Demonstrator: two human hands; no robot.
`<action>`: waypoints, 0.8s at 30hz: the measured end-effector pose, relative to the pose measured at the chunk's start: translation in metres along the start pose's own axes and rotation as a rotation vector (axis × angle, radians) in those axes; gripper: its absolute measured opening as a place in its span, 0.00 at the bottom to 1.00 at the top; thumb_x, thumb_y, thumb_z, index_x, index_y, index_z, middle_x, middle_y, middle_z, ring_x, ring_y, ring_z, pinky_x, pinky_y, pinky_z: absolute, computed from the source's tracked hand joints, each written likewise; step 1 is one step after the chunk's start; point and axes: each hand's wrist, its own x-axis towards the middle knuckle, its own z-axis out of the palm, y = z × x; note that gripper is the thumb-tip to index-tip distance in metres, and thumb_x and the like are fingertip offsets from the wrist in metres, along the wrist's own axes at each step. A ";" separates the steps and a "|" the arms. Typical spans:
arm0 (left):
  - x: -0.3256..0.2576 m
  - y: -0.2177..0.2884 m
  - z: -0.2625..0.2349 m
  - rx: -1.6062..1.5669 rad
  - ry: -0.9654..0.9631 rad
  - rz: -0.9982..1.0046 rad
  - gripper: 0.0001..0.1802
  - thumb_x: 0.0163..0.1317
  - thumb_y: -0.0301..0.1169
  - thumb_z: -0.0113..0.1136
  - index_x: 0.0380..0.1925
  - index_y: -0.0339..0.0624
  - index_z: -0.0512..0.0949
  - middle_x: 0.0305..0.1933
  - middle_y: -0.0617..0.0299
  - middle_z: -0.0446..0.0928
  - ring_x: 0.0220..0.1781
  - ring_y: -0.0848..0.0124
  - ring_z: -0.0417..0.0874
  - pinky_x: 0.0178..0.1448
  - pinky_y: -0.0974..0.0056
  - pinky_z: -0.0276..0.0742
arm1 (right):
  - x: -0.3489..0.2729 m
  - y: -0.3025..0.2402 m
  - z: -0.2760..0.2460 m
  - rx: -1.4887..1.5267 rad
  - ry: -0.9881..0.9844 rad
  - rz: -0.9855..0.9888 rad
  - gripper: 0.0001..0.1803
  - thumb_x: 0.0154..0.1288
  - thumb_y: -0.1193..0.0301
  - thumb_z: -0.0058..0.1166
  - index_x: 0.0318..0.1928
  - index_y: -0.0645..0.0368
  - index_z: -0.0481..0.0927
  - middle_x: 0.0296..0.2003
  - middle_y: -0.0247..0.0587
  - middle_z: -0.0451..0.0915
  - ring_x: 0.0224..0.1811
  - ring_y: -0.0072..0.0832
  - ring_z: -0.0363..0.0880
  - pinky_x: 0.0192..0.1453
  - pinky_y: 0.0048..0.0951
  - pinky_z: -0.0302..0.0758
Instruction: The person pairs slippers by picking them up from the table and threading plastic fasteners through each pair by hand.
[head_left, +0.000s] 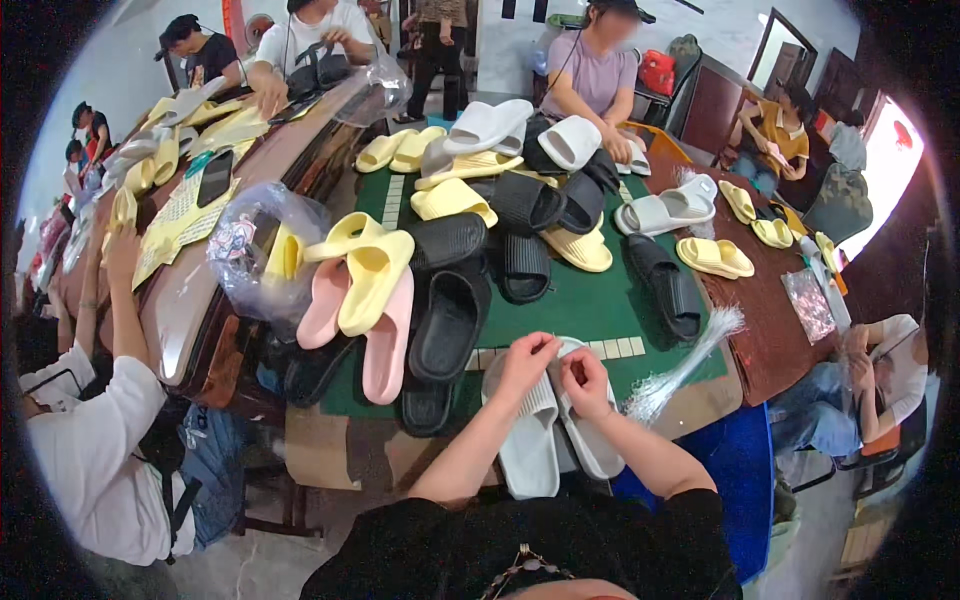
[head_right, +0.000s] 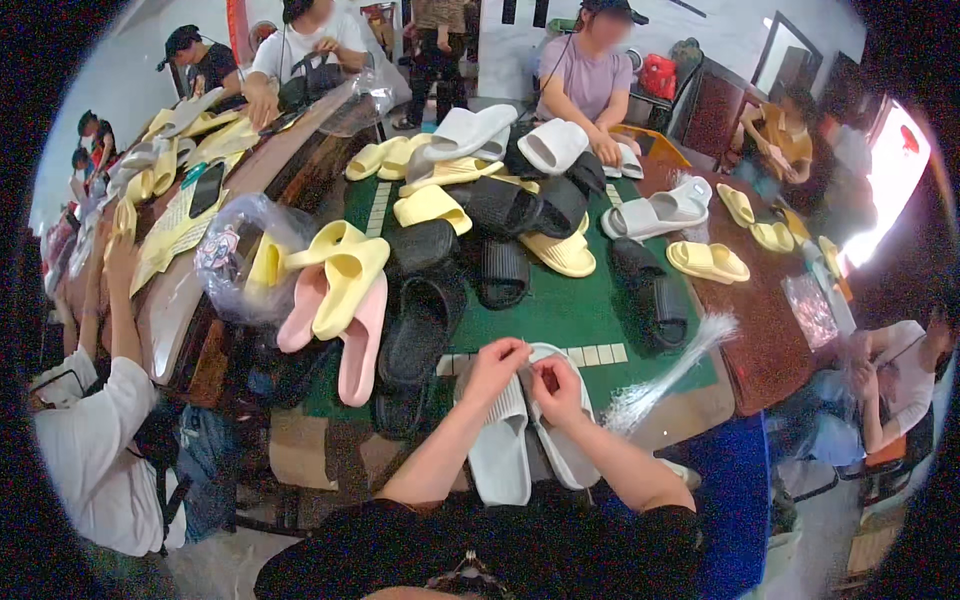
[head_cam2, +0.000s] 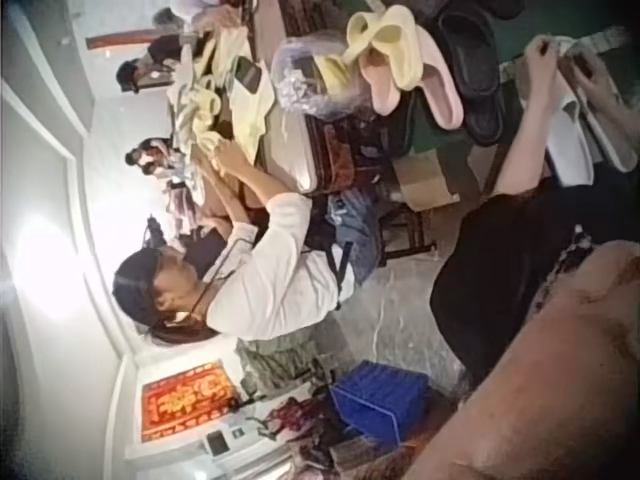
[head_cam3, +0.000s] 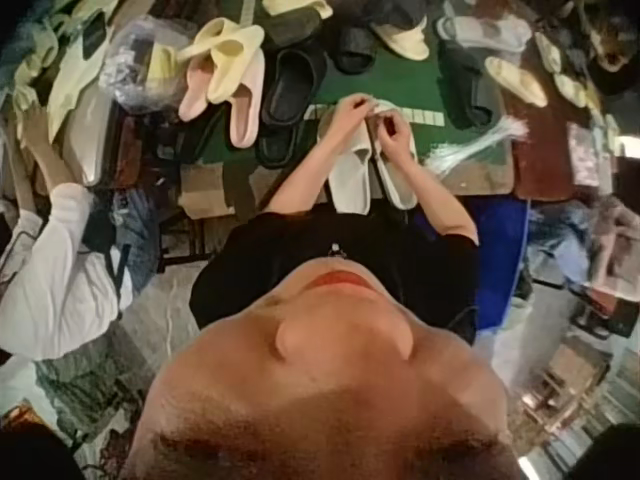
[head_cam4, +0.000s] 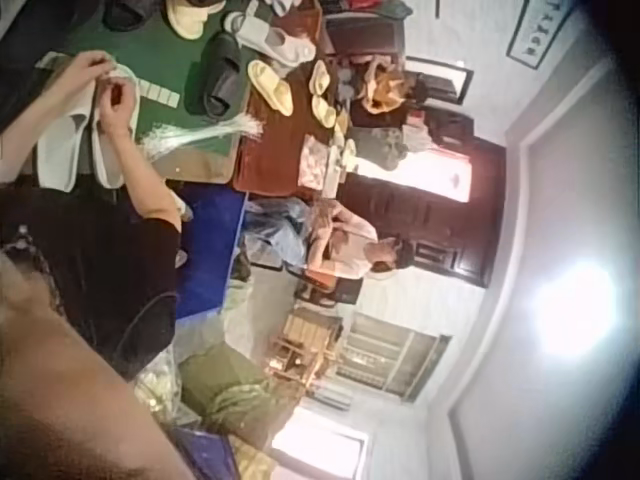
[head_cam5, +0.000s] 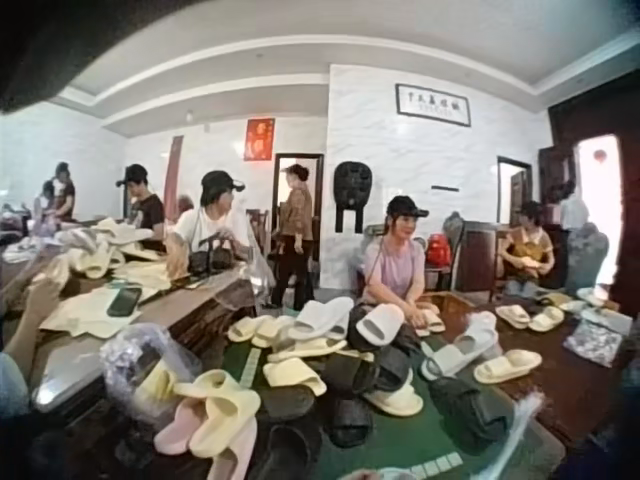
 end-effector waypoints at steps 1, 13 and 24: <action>0.000 0.000 -0.001 -0.022 0.001 -0.009 0.10 0.62 0.32 0.60 0.35 0.35 0.80 0.30 0.69 0.79 0.33 0.81 0.74 0.39 0.74 0.70 | 0.002 -0.010 0.001 0.002 -0.001 0.011 0.04 0.61 0.81 0.52 0.36 0.61 0.74 0.29 0.26 0.70 0.25 0.10 0.65 0.28 0.13 0.61; -0.002 -0.006 -0.004 -0.101 0.123 0.007 0.09 0.66 0.32 0.56 0.33 0.38 0.80 0.27 0.72 0.75 0.28 0.82 0.70 0.34 0.75 0.66 | 0.000 -0.016 0.000 -0.120 0.007 -0.106 0.08 0.59 0.80 0.54 0.41 0.61 0.77 0.34 0.38 0.75 0.28 0.22 0.74 0.30 0.21 0.70; -0.046 0.061 0.031 1.025 0.402 0.761 0.22 0.55 0.29 0.62 0.50 0.38 0.73 0.39 0.54 0.77 0.38 0.58 0.78 0.43 0.58 0.74 | 0.007 -0.008 -0.006 -0.097 0.088 -0.094 0.07 0.61 0.78 0.54 0.40 0.61 0.78 0.31 0.37 0.75 0.24 0.20 0.69 0.28 0.21 0.67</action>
